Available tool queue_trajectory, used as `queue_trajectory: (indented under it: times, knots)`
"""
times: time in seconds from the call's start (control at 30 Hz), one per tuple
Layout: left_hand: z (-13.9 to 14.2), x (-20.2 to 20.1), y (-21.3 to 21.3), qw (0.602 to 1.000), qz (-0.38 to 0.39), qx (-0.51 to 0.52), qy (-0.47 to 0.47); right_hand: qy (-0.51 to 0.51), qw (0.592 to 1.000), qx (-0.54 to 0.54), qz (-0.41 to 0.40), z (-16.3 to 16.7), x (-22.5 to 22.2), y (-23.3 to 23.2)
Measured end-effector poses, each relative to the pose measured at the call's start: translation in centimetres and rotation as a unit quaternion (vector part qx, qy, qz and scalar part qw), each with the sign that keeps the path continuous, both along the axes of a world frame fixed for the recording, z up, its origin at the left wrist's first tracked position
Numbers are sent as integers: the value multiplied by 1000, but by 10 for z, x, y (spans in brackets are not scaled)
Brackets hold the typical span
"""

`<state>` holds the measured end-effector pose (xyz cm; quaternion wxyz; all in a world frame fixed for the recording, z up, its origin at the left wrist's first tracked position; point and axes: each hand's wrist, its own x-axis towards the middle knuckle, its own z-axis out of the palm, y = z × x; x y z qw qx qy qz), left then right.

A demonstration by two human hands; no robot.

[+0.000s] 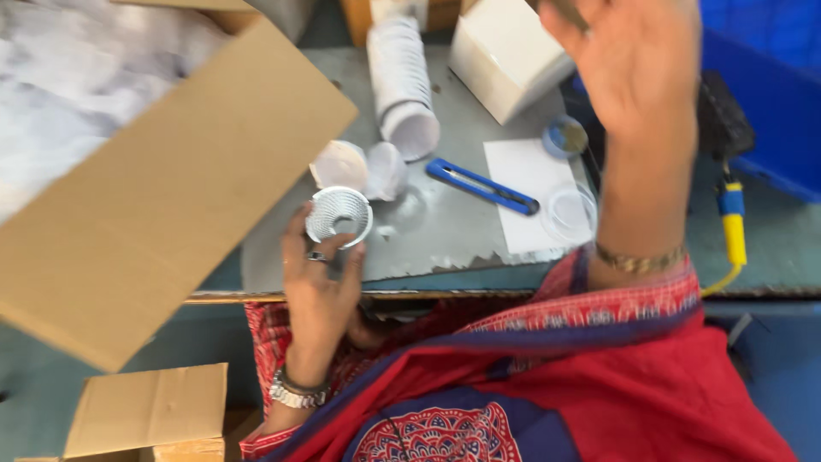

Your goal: The person wraps cone-shaped metal lamp reflectors in plastic film and packs them into cardboard boxes. They take reflectors from a stack, cover each with plastic wrap, and place the wrapped reflectors into a box on the workbench.

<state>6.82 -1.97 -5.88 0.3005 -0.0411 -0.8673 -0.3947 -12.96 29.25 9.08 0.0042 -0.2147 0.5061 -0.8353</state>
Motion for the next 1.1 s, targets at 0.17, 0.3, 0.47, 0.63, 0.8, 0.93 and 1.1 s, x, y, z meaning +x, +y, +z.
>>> queue_trajectory:
  times: [0.17, 0.3, 0.47, 0.63, 0.8, 0.93, 1.1]
  knots:
    - [-14, -3, -1, 1000, -8, 25, 17, 57, 914, 366, -163, -54, 89, 97]
    - [-13, -5, 1, 999, -14, 50, 0, 32, 765, 629, -136, -79, 111, 96]
    - [-9, -5, -1, 997, -16, 64, -28, 92, 699, 685, -183, -100, 139, 70]
    - [-12, -3, -5, 995, -37, 83, 29, 114, 679, 688, -230, -120, 143, 70]
    - [-12, -9, -6, 991, -41, 124, 27, 121, 662, 693, -259, -113, 148, 60]
    - [-9, -13, -4, 994, -8, 111, -18, 127, 681, 671, -264, -110, 152, 54]
    - [-10, -8, -1, 992, -72, 87, 55, 123, 691, 658, -274, -112, 157, 56]
